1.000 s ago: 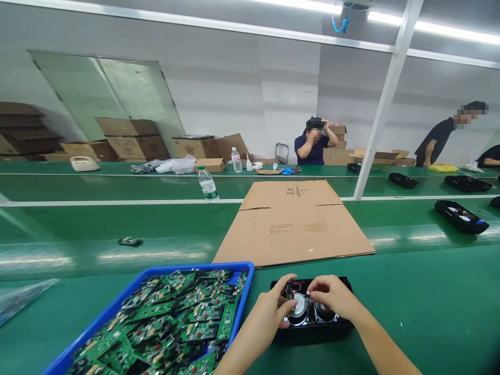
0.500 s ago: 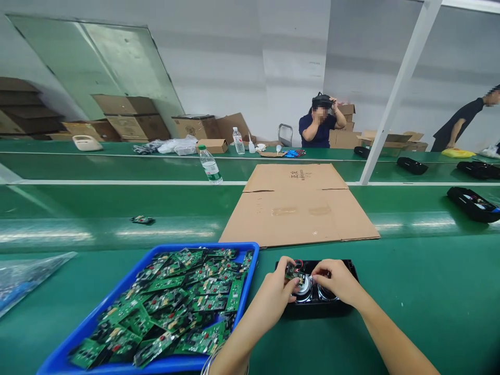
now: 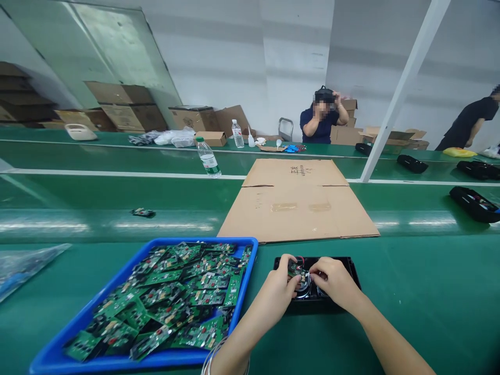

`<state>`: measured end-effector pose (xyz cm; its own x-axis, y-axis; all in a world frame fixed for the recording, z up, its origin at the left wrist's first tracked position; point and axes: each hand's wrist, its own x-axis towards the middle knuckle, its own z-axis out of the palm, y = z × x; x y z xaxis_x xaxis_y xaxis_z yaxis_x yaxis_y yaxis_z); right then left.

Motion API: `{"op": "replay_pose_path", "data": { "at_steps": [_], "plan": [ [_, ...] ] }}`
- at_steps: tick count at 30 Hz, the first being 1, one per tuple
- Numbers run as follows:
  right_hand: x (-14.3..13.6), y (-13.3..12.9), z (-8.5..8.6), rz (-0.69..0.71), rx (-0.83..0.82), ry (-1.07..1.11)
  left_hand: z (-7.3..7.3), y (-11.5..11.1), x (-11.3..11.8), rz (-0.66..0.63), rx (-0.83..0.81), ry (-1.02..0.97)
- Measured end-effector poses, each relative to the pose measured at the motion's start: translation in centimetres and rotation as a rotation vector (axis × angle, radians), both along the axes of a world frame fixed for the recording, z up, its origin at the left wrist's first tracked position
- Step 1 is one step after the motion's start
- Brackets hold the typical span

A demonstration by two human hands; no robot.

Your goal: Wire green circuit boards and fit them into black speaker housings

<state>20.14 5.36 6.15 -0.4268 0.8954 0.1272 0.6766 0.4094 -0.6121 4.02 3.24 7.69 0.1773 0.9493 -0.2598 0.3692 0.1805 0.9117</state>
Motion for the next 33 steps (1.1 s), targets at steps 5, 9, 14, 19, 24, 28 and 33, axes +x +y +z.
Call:
{"op": "replay_pose_path", "data": {
  "at_steps": [5, 9, 14, 19, 24, 28, 33],
  "plan": [
    [-0.1, -0.1, -0.4, 0.067, 0.090, -0.034, -0.6, 0.1, -0.1, -0.006, 0.028, -0.009],
    [0.0, -0.1, -0.7, 0.087, 0.131, -0.075, -0.7, 0.2, -0.1, -0.026, 0.056, 0.002],
    [0.1, 0.0, -0.9, 0.094, 0.142, -0.080, -0.8, 0.3, -0.1, -0.019, 0.060, 0.017],
    [0.5, 0.5, -0.5, -0.031, 0.015, -0.022, -0.9, 0.3, -0.1, -0.020, 0.047, -0.017],
    [1.1, 1.2, -0.6, -0.186, -0.114, 0.046, -0.3, 0.3, 0.0, -0.004, -0.003, -0.008],
    [1.2, 1.2, -0.7, -0.224, -0.125, 0.064, 0.0, 0.3, 0.0, -0.004, -0.012, -0.001],
    [1.0, 1.0, -0.6, -0.070, -0.276, 0.255, 0.0, 0.3, 0.1, 0.015, -0.007, -0.027]
  ]
}}
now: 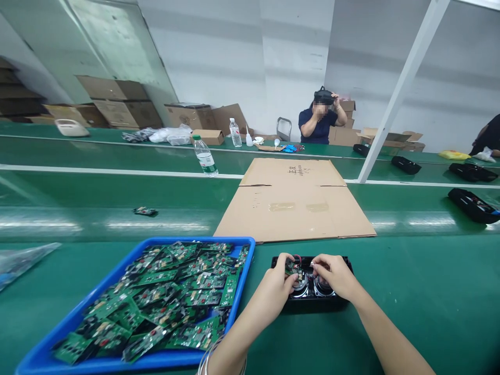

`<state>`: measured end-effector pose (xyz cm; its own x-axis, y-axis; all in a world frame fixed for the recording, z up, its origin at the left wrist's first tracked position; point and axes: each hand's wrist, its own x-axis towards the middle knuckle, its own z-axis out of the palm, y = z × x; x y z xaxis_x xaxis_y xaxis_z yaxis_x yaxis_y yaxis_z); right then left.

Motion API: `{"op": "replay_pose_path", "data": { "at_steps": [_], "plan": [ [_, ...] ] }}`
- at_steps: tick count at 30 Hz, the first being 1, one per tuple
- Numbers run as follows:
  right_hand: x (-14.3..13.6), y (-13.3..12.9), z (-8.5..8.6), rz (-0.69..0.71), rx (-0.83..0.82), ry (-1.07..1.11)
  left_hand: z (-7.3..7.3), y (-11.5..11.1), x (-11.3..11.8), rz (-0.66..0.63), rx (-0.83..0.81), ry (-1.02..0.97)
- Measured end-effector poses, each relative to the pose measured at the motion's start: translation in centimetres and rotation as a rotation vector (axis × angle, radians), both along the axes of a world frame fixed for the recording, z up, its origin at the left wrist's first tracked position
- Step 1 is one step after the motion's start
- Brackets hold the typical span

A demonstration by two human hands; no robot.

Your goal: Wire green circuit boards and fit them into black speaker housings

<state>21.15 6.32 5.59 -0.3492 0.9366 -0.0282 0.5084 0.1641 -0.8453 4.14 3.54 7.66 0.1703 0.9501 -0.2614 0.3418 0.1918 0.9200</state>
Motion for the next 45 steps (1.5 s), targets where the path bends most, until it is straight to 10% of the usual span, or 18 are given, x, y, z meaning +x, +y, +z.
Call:
{"op": "replay_pose_path", "data": {
  "at_steps": [22, 45],
  "plan": [
    [-1.8, -1.3, -0.3, 0.169, 0.338, -0.531, -0.4, -0.3, -0.1, -0.258, 0.290, 0.375],
    [-1.2, -0.8, -0.2, 0.145, 0.178, -0.146, -0.7, 0.1, -0.8, -0.273, 0.241, 0.118]
  ]
}}
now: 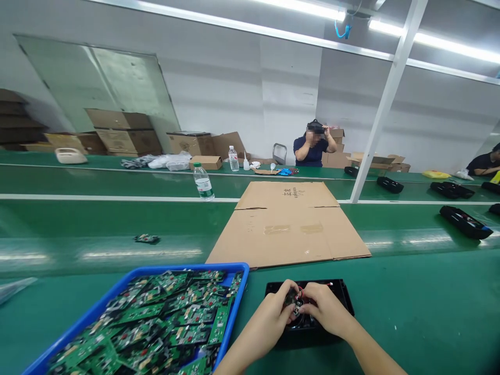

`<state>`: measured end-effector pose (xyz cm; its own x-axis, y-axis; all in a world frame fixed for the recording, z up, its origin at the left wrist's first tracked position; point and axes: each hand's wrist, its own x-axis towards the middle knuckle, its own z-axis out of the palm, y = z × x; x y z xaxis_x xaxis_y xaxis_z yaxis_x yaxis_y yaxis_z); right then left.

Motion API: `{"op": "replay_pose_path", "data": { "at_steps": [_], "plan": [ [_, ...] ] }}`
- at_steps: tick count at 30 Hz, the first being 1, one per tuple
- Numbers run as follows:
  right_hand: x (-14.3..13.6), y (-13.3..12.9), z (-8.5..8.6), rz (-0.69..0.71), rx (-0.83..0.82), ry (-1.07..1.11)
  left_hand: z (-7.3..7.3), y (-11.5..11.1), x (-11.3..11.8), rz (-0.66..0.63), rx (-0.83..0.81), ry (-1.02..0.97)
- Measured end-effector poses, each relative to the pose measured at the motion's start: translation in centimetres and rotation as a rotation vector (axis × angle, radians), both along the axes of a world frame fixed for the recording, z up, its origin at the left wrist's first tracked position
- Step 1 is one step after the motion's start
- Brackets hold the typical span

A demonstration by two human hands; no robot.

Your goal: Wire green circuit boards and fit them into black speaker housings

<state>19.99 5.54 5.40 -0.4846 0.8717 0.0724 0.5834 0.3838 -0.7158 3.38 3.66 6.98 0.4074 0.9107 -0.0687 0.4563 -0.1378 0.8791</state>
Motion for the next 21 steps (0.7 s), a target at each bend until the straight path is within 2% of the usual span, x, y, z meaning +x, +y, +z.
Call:
{"op": "replay_pose_path", "data": {
  "at_steps": [4, 8, 11, 14, 17, 21],
  "plan": [
    [-0.3, -0.1, -0.3, 0.003, 0.020, 0.023, -0.3, 0.2, -0.1, 0.013, -0.023, -0.031],
    [0.1, 0.0, -0.1, 0.029, -0.020, -0.054, -0.8, 0.0, 0.1, 0.012, -0.059, -0.015],
    [1.6, 0.2, 1.1, -0.006, -0.048, -0.065, -0.8, -0.1, 0.3, 0.055, -0.102, -0.022],
    [3.8, 0.4, 2.7, -0.132, -0.014, -0.064, -0.5, -0.1, 0.3, 0.145, -0.106, -0.006],
    [5.2, 0.5, 3.6, -0.209, -0.001, -0.190, -0.3, 0.0, 0.2, 0.212, -0.103, -0.022],
    [4.9, 0.6, 2.8, -0.186, 0.026, -0.379, -0.3, 0.2, 0.1, 0.277, -0.127, -0.035]
  ]
}}
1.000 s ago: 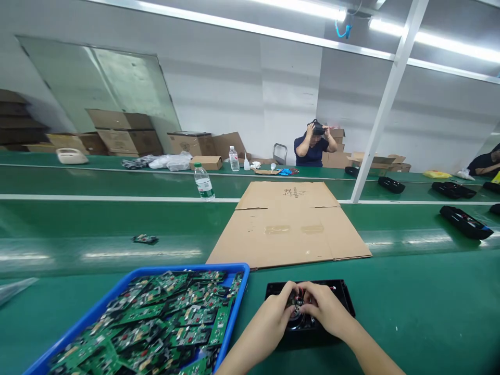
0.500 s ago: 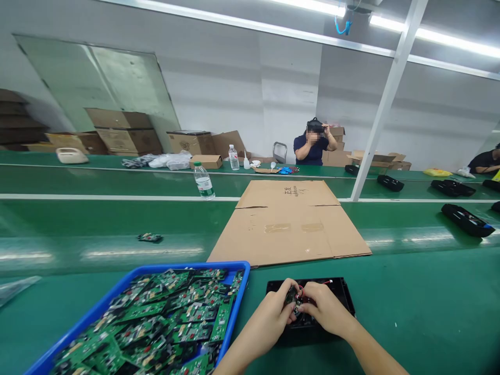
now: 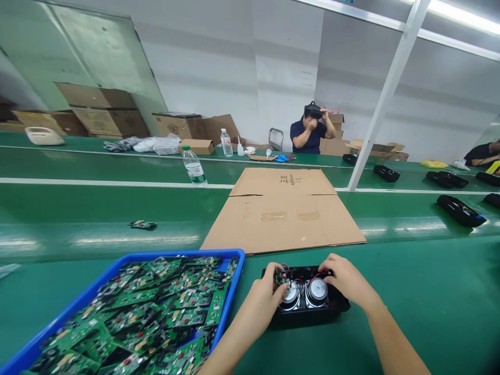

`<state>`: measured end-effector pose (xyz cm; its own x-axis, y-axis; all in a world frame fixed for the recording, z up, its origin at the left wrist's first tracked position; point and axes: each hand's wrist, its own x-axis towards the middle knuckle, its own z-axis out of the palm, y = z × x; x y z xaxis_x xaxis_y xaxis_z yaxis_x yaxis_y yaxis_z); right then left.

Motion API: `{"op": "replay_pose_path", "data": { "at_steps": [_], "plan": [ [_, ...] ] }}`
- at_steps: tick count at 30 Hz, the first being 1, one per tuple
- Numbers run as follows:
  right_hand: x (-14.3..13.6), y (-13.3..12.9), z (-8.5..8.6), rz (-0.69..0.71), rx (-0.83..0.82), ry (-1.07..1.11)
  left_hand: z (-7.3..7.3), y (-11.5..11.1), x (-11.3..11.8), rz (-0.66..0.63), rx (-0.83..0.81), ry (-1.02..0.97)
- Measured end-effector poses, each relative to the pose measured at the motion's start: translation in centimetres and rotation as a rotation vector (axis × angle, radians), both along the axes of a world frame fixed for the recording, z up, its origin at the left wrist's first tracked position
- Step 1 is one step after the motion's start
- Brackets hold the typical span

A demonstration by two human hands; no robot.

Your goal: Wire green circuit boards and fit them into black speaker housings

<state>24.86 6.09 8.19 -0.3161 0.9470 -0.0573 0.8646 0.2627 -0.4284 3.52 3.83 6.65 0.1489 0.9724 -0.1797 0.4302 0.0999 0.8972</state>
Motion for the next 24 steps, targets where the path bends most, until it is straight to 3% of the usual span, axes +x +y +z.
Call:
{"op": "replay_pose_path", "data": {
  "at_steps": [4, 6, 16, 24],
  "plan": [
    [-1.2, 0.2, -1.1, 0.027, 0.100, -0.223, 0.2, 0.1, 0.0, 0.000, -0.014, -0.021],
    [-1.3, 0.3, -1.2, 0.043, 0.113, -0.229, 0.2, 0.1, -0.1, -0.006, -0.010, -0.014],
    [-1.6, 0.4, -1.0, 0.255, 0.115, 0.279, 0.7, 0.3, 0.1, 0.056, -0.060, -0.090],
    [-3.5, -0.1, -2.0, 0.110, -0.172, 0.579, 0.5, 0.6, 0.2, 0.113, -0.071, -0.144]
  ]
}}
